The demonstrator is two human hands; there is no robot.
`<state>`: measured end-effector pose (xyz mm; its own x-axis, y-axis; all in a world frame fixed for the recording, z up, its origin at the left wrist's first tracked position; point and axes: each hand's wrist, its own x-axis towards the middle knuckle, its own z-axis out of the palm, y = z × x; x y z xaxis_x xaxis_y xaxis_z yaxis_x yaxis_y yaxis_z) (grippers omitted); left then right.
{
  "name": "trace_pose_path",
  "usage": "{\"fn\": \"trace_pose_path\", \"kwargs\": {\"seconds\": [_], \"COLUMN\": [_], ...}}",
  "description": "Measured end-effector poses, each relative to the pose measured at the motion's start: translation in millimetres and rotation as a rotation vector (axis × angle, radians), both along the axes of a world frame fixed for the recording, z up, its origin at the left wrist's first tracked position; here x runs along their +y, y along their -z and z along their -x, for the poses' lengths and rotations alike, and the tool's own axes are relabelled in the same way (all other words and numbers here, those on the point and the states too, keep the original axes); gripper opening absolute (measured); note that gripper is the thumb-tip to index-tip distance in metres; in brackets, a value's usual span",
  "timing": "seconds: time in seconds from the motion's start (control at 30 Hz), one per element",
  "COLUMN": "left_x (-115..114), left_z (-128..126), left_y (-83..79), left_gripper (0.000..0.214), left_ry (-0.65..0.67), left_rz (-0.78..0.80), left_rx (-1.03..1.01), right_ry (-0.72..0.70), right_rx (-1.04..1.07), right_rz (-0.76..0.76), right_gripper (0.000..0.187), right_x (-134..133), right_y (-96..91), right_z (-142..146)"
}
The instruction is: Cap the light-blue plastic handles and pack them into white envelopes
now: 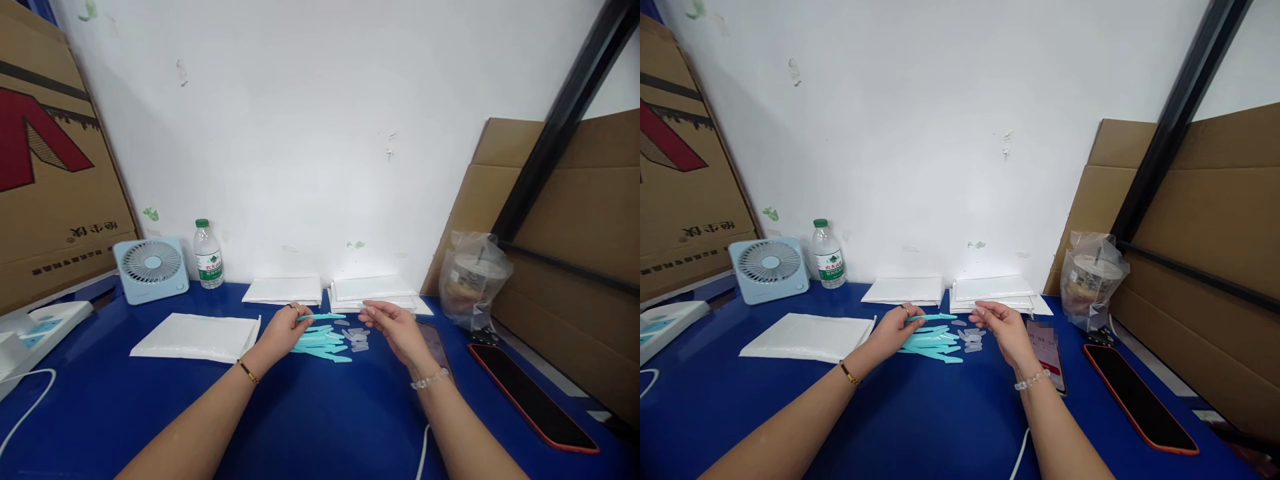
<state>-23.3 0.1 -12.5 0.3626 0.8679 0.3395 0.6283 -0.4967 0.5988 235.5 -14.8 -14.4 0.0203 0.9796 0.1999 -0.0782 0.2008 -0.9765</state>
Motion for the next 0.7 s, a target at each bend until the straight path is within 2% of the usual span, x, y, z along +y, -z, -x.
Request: {"fn": "trace_pose_path", "kwargs": {"seconds": [0.27,0.5,0.7], "left_x": [-2.4,-0.4,0.4], "left_z": [-4.0,-3.9,-3.1], "left_y": [0.5,4.5,4.2], "left_gripper": [0.026,0.027,0.029], "left_ry": [0.004,0.012,0.005], "left_rz": [0.002,0.029,0.064], "left_rx": [-0.005,-0.015,-0.026], "right_ry": [0.082,0.015,0.023], "right_rx": [-0.199,-0.212,-0.210], "right_rz": [-0.138,-0.113,-0.113], "right_gripper": [0.034,0.036,0.036], "right_x": [-0.8,0.1,-0.4], "right_y": [8.8,11.3,11.6], "right_z": [11.5,13.9,12.7]}}
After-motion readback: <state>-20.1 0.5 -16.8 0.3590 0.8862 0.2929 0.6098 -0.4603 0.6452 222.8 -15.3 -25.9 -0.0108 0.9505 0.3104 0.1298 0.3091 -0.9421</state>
